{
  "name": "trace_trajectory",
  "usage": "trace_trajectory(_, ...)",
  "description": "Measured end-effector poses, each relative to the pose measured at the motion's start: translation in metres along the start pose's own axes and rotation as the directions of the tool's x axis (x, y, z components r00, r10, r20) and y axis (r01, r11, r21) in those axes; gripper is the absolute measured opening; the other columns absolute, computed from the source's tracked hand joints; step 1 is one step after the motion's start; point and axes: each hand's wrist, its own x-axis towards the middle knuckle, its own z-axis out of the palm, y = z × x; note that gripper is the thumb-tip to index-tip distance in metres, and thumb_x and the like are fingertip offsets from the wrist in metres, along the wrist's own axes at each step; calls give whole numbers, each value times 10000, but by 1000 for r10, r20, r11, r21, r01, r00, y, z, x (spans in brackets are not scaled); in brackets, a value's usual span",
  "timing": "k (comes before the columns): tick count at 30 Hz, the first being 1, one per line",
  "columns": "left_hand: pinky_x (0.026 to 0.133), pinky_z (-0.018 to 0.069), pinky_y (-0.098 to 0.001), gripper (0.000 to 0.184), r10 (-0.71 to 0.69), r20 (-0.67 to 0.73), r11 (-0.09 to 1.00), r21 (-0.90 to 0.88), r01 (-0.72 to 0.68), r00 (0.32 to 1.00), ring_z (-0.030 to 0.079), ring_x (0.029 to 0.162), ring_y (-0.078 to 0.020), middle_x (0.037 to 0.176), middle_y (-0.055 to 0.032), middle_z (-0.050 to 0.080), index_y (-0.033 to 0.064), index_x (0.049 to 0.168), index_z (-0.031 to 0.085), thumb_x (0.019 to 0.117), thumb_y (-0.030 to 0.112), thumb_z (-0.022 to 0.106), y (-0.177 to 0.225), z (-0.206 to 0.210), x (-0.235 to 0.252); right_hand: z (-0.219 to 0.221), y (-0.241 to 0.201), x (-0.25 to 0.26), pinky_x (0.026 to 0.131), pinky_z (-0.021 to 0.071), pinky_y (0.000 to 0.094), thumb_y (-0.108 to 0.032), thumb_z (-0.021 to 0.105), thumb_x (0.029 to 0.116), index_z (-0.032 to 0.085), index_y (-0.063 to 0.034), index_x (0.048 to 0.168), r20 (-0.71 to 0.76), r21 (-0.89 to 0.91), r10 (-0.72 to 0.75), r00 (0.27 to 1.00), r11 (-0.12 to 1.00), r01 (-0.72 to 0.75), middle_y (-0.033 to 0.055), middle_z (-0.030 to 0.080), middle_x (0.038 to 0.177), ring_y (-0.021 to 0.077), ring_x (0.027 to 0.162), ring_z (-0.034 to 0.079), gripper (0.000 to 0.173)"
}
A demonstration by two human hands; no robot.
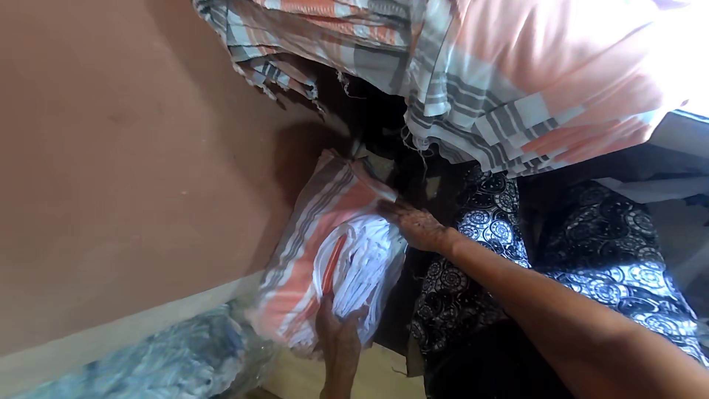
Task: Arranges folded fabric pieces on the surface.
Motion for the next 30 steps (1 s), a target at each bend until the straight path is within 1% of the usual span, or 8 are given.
trace_trajectory(3, 1108, 253, -740, 287, -20, 127, 998, 66, 11, 992, 347, 1367, -651, 1453, -431, 411, 135, 954, 798, 926, 259, 541, 1, -1, -2, -2, 0, 1, 1122, 365, 600, 119, 677, 868, 417, -144, 1574, 21, -4, 9, 1000, 1000, -9, 55, 316, 1674, 344, 1540, 272, 797)
trace_trajectory(5, 1098, 311, -708, 327, -39, 199, 997, 67, 26, 979, 393, 1355, -620, 1429, -427, 441, 83, 808, 762, 865, 375, 626, 0, -14, 6, -1, 1, 0, 1138, 356, 598, 137, 684, 845, 421, -122, 1568, 17, 0, -3, 1000, 1000, 3, 75, 318, 1672, 356, 1530, 292, 812)
trace_trajectory(7, 1068, 389, -660, 254, -78, 269, 997, 7, 79, 960, 425, 1335, -592, 1408, -433, 440, -12, 765, 710, 781, 231, 782, -1, -28, 15, 0, 1, 1, 1149, 348, 596, 145, 674, 846, 418, -114, 1570, 14, 10, -10, 1000, 1000, 10, 76, 310, 1675, 359, 1533, 287, 811)
trace_trajectory(10, 965, 502, -568, 149, -39, 171, 999, -8, 41, 984, 535, 1218, -551, 1307, -413, 517, -62, 796, 660, 751, 56, 739, 0, -25, 17, -1, 1, 1, 1140, 344, 619, 141, 675, 848, 409, -133, 1576, 22, 17, 6, 1000, 1000, -6, 57, 296, 1683, 351, 1546, 259, 822)
trace_trajectory(13, 1073, 384, -659, 255, -36, 94, 999, 22, 34, 995, 424, 1318, -624, 1409, -443, 436, -3, 930, 725, 797, 215, 718, 1, -5, 3, -1, 2, 1, 1129, 360, 609, 131, 677, 858, 412, -141, 1575, 23, 4, 7, 1000, 1000, -7, 49, 306, 1679, 342, 1543, 267, 811)
trace_trajectory(16, 1073, 301, -737, 425, -18, 24, 993, 118, 15, 1000, 371, 1332, -666, 1434, -449, 409, 67, 928, 752, 703, 425, 798, 2, 12, -7, 1, 3, 2, 1157, 343, 589, 143, 680, 845, 415, -136, 1575, 12, 5, -5, 1000, 1000, 5, 55, 313, 1676, 341, 1541, 276, 825)
trace_trajectory(24, 1121, 285, -689, 240, -103, 118, 993, -46, 109, 988, 313, 1402, -620, 1467, -439, 380, 51, 853, 776, 752, 269, 784, -4, -3, 1, -1, 0, 1, 1138, 353, 605, 135, 676, 856, 405, -140, 1580, 18, 11, 2, 1000, 1000, -2, 55, 314, 1675, 347, 1539, 278, 821)
trace_trajectory(30, 1100, 382, -609, 174, -81, 1, 996, -34, 81, 997, 413, 1340, -610, 1433, -438, 422, -74, 944, 676, 824, 37, 617, 0, 3, -2, -1, -1, -1, 1096, 380, 626, 140, 683, 847, 409, -143, 1578, 2, 28, 6, 1000, 1000, -6, 65, 321, 1672, 360, 1536, 279, 830)
